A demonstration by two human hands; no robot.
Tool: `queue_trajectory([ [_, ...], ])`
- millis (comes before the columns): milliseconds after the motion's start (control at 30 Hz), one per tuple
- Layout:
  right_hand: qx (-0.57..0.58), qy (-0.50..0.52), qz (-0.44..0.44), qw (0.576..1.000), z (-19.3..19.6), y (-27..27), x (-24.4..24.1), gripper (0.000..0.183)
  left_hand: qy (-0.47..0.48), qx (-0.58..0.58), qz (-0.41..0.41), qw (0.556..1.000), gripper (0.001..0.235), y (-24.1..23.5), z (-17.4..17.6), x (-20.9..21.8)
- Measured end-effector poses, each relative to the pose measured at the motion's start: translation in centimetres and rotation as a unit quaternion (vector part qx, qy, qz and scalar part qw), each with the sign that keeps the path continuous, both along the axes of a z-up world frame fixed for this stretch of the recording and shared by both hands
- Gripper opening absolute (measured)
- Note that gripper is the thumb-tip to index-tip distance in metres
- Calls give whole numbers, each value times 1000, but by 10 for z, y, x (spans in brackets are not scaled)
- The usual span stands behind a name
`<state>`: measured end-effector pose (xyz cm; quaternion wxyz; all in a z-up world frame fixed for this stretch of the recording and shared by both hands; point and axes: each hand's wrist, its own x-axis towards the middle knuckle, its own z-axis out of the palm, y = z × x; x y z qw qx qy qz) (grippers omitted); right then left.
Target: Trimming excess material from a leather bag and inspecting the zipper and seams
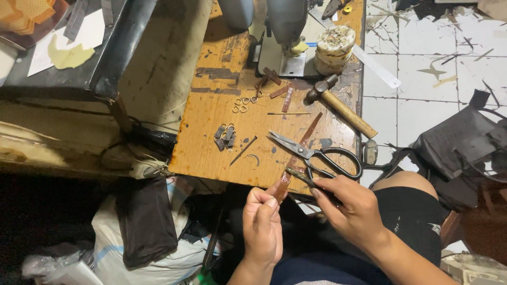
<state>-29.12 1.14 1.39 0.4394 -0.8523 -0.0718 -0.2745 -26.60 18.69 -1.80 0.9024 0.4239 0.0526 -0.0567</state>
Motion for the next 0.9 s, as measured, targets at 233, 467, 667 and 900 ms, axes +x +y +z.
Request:
queue_trajectory([
  [233,116,27,-57,991,-3,0,-12,20,-1,13,11,1000,11,-3,5,4],
  [467,51,-1,46,998,3,10,-11,23,0,6,24,1000,5,-6,1,2],
  [667,-8,-35,42,998,7,6,-10,22,19,-51,-10,998,11,-6,-5,-2],
  [900,-53,-39,47,997,11,5,-12,18,43,-47,-8,998,13,-7,-5,-1],
])
